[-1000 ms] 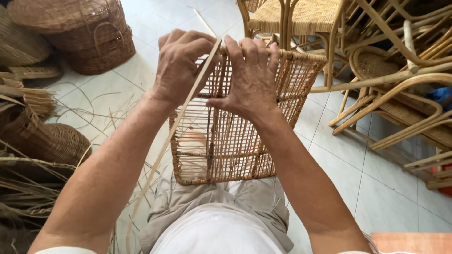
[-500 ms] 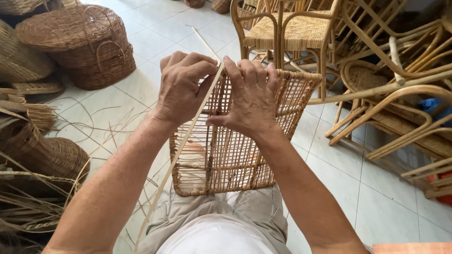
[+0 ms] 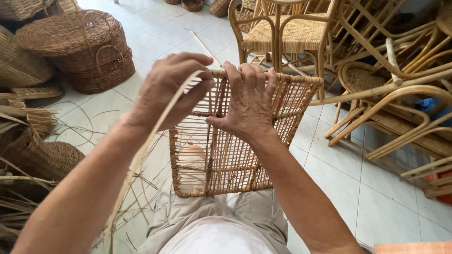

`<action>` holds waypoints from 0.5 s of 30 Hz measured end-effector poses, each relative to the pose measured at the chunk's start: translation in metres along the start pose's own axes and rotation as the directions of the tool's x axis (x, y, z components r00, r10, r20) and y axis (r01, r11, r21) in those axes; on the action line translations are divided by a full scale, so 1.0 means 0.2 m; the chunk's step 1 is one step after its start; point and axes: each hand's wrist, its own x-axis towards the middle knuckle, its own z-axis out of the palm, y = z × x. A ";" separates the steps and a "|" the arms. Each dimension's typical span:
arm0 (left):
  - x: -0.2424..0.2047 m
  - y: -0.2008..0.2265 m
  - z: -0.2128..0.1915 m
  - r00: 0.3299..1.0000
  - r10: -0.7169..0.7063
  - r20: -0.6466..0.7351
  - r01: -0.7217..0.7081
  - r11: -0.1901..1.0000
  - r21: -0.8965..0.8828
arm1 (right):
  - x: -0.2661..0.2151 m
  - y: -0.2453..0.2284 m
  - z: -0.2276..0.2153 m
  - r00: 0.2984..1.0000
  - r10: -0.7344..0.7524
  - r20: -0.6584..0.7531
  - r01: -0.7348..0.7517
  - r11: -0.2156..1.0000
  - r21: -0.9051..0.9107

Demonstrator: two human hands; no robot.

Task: The person weaves a rectangular rattan structure by hand, threading thin strips through the lattice frame and pulling them tight.

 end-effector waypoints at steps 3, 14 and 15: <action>0.05 0.11 -0.23 1.000 0.012 -0.020 -0.016 0.978 -0.210 | 0.02 0.00 0.01 1.000 0.005 0.014 -0.004 0.999 -0.033; -0.10 0.01 -0.91 0.909 -0.343 0.237 0.372 0.924 -0.092 | 0.03 -0.03 0.01 0.999 0.024 0.021 -0.023 0.999 -0.044; -0.11 -0.01 -0.94 0.880 -0.387 0.275 0.420 0.904 -0.072 | 0.03 -0.04 0.01 0.999 0.027 0.016 -0.027 0.998 -0.049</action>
